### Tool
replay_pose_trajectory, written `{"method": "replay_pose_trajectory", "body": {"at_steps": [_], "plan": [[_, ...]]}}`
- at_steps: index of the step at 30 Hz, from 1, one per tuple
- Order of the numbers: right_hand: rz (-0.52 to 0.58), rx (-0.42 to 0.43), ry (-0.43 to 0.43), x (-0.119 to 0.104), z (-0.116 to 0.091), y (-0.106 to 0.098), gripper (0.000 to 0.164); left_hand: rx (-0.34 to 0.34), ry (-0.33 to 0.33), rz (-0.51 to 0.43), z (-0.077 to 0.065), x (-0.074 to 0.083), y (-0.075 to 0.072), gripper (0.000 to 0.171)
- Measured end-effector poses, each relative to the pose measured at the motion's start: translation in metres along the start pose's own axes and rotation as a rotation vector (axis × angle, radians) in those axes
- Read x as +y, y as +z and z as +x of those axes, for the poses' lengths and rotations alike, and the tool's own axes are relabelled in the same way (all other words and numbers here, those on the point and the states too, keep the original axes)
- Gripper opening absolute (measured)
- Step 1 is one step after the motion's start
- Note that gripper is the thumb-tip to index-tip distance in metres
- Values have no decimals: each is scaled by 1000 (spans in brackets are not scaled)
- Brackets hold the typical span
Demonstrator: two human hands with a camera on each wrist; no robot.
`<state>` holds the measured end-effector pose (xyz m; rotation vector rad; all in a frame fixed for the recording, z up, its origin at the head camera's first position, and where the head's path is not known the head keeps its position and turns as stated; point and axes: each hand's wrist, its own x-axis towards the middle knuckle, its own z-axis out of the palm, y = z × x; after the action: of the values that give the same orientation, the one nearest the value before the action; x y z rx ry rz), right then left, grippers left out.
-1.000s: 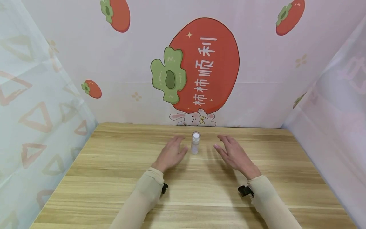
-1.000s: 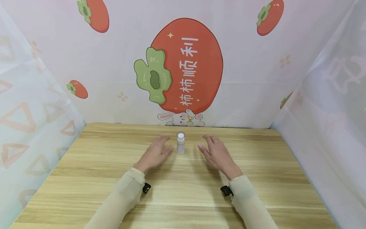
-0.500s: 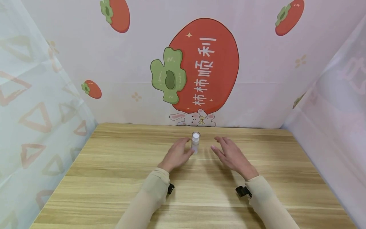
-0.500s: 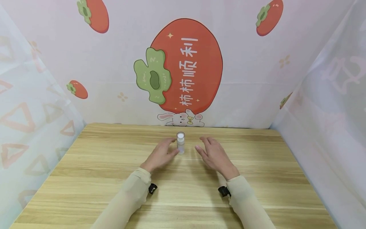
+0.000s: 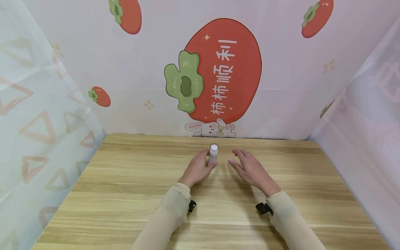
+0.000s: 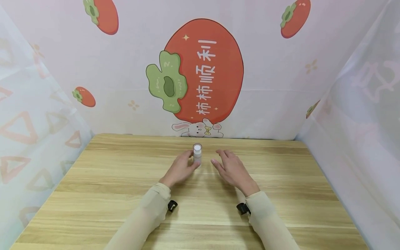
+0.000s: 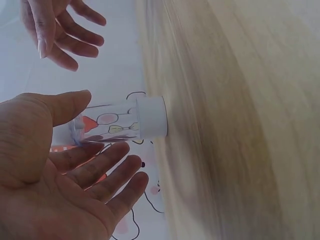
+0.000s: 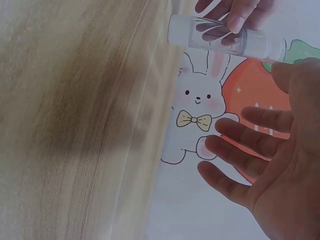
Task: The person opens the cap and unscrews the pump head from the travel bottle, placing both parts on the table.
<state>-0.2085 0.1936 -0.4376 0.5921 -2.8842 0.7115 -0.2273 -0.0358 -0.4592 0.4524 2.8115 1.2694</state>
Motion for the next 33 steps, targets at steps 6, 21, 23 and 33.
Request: {"method": "replay_pose_trajectory", "body": {"at_steps": [6, 21, 23, 33], "plan": [[1, -9, 13, 0, 1, 2, 58, 19, -16, -33, 3, 1, 3, 49], [10, -30, 38, 0, 1, 3, 58, 64, -31, -110, 8, 0, 11, 46], [11, -30, 40, 0, 1, 3, 58, 66, -31, -122, 8, 1, 11, 45], [21, -26, 31, 2, -1, 3, 58, 93, -37, -156, 8, 1, 11, 44]]}}
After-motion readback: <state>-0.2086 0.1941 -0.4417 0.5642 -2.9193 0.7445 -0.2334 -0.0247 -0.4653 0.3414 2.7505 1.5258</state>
